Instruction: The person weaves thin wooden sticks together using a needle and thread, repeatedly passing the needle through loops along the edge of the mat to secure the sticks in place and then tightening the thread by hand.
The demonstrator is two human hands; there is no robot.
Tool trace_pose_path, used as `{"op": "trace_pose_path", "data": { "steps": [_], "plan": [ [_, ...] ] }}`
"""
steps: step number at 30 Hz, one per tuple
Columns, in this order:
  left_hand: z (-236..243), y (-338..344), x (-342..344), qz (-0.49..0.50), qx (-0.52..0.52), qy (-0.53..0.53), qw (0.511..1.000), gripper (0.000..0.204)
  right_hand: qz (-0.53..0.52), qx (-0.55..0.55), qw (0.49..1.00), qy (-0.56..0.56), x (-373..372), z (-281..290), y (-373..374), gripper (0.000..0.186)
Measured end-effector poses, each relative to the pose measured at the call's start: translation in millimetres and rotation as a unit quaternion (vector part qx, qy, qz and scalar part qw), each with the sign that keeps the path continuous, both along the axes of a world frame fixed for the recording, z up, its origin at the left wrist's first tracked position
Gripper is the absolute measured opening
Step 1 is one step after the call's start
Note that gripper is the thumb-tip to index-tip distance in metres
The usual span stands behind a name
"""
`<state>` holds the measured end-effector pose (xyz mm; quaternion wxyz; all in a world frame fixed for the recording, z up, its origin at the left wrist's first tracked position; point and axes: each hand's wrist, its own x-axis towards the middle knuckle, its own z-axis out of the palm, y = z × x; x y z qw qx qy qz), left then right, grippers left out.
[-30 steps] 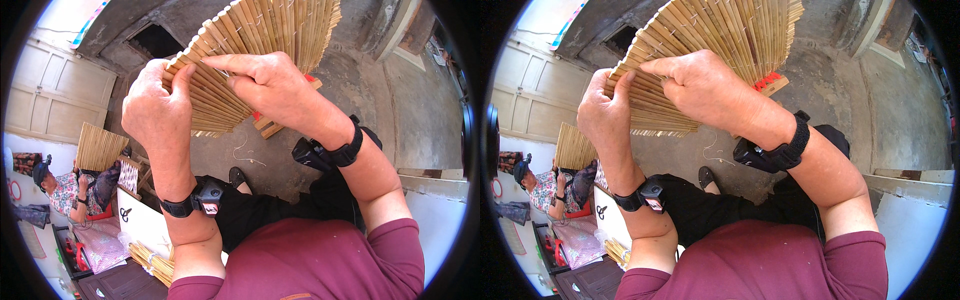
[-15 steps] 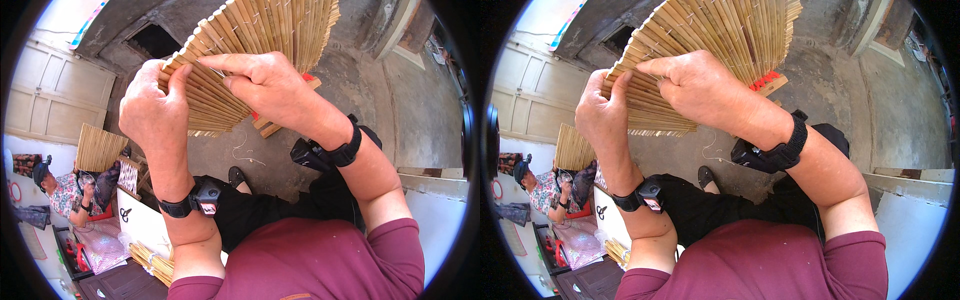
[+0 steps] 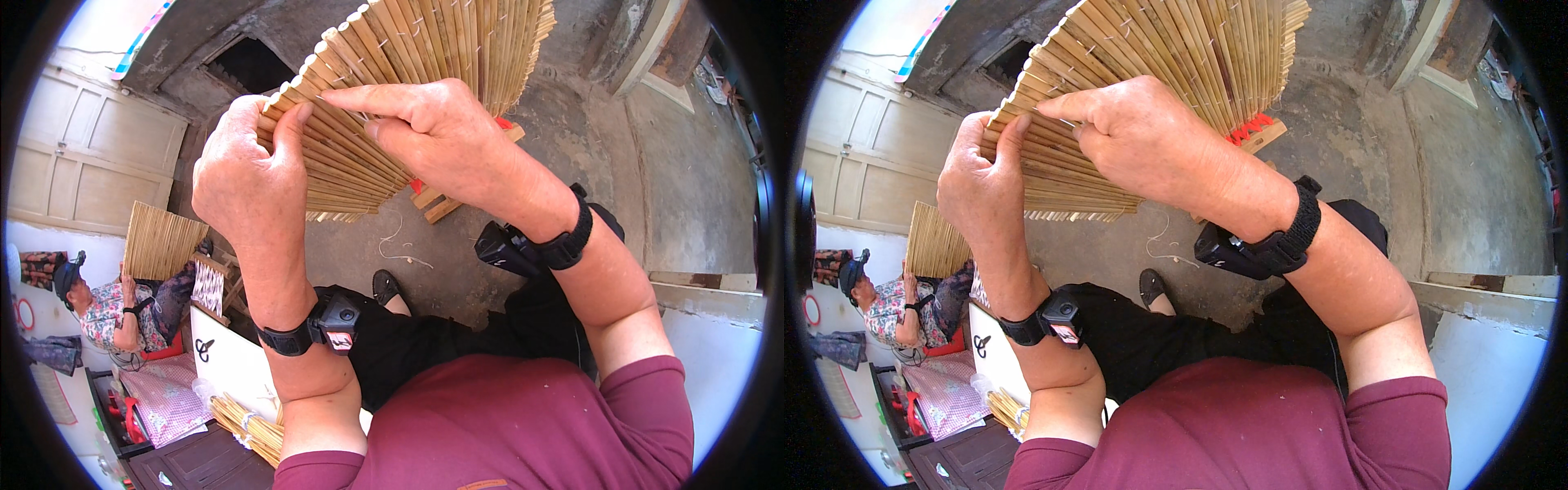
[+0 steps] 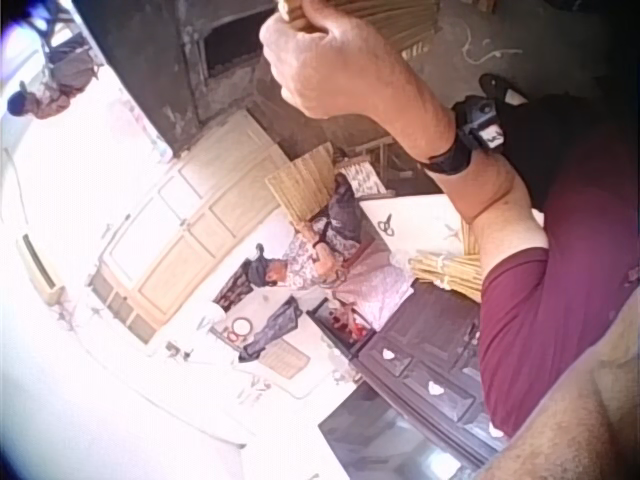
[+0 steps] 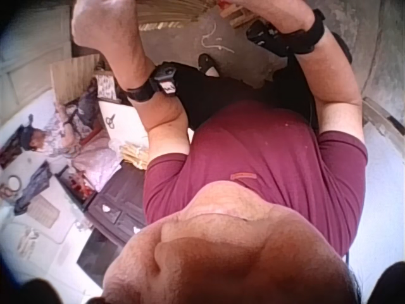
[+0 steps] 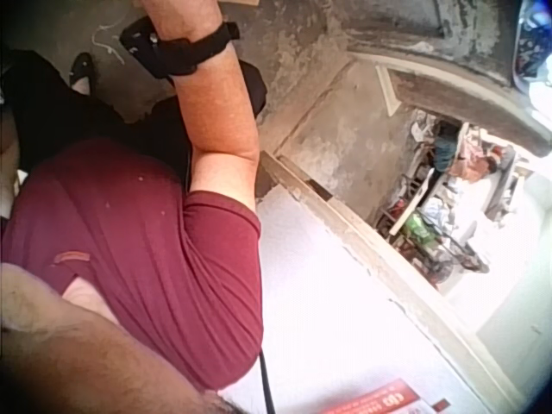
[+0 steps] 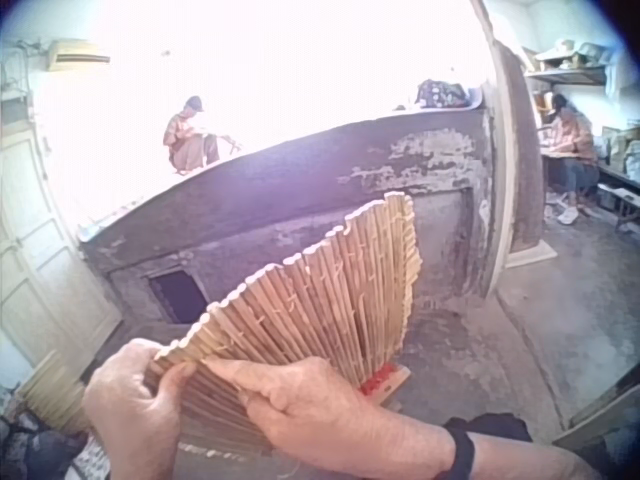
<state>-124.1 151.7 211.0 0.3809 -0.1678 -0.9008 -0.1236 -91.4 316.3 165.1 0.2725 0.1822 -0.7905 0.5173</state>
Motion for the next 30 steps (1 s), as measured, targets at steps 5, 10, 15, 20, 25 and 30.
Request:
{"op": "trace_pose_path", "data": {
  "steps": [5, 10, 15, 20, 25, 30],
  "plan": [
    [-1.8, 2.7, 2.8, -0.001, -0.019, 0.011, 1.0, 0.024, -0.005, -0.001, 1.0, 0.018, 8.6, 8.2, -0.2, 0.036],
    [-3.7, 7.7, 20.8, -0.017, -0.031, 0.031, 0.999, 0.022, 0.03, -0.046, 0.992, -0.116, 28.8, 34.4, 4.7, 0.033],
    [-13.2, 3.9, 46.7, -0.018, -0.032, 0.036, 0.999, 0.02, 0.012, -0.012, 0.996, -0.082, 48.2, 21.6, 2.4, 0.028],
    [-11.4, 1.4, 112.5, -0.082, -0.077, -0.062, 0.992, 0.032, 0.013, -0.196, 0.963, -0.185, 112.1, -19.9, -7.0, 0.023],
    [-27.6, -12.3, 149.9, -0.162, -0.099, -0.114, 0.975, 0.036, 0.061, -0.321, 0.882, -0.34, 173.4, -50.2, 3.9, 0.021],
    [-53.6, -12.6, 180.0, -0.241, -0.16, -0.113, 0.95, 0.036, 0.104, -0.452, 0.793, -0.396, 216.3, -91.9, 4.2, 0.02]
  ]
}}
